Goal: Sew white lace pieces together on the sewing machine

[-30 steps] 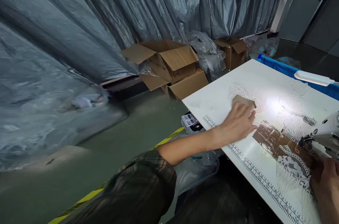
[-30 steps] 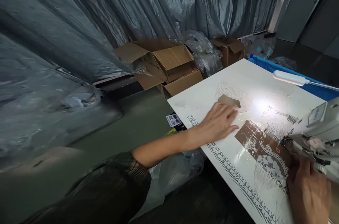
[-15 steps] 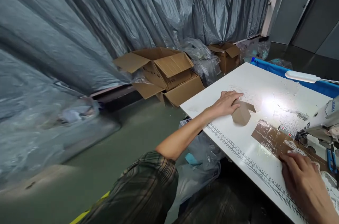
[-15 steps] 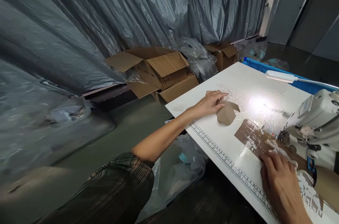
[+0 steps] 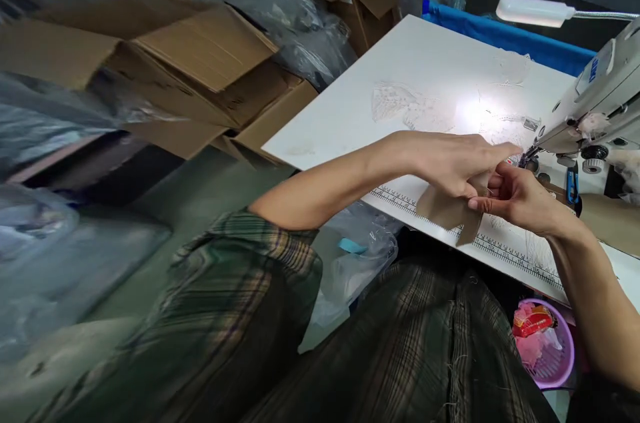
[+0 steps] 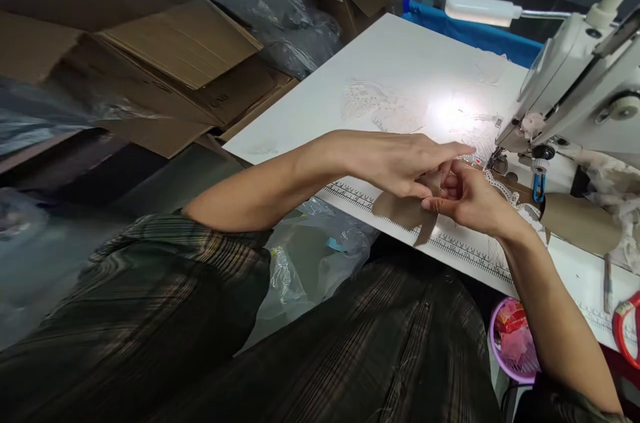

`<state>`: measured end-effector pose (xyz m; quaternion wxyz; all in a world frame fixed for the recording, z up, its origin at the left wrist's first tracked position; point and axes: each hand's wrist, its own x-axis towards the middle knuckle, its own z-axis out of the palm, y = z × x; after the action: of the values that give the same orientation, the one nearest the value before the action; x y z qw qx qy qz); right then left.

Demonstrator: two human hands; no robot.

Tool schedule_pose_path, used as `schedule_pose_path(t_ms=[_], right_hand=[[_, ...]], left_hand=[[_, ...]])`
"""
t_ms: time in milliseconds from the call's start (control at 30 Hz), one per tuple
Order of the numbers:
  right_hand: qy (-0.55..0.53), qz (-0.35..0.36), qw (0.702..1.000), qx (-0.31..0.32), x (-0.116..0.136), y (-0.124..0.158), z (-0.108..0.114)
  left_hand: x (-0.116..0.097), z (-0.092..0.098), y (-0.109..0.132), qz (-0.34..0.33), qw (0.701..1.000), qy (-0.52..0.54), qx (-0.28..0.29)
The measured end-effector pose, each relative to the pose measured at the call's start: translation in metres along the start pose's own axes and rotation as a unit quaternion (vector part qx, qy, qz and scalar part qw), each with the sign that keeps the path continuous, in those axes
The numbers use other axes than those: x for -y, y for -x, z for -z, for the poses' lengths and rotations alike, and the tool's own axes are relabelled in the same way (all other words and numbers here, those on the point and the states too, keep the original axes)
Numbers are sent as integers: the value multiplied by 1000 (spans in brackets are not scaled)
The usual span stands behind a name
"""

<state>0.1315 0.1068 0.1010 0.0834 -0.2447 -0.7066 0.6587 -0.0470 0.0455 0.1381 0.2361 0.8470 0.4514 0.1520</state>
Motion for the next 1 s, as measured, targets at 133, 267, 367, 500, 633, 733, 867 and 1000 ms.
schedule_pose_path(t_ms=[133,267,367,500,633,733,867,1000], right_hand=[[-55,50,982,-173,-14,17,-8],[-106,80,936,-326,-28,34,-27],[-158,25,919,-361,-39,43,-40],[-204,-29,906,-369,-46,54,-46],[-220,-40,911,-347,-46,58,-46],[-210,-41,922,-321,-46,55,-44],[-184,-56,950,-247,-45,48,-36],[-108,-56,976,-180,-42,45,-24]], left_hand=[[-17,-26,15,46,968,-124,-211],[-18,-72,31,14,939,-150,-310],[-13,-105,34,8,938,-120,-324],[-14,-127,35,148,901,-53,-405],[-18,-124,39,207,880,141,-404],[-13,-120,42,165,863,312,-360],[-2,-115,47,111,852,388,-333],[1,-109,53,95,874,356,-316]])
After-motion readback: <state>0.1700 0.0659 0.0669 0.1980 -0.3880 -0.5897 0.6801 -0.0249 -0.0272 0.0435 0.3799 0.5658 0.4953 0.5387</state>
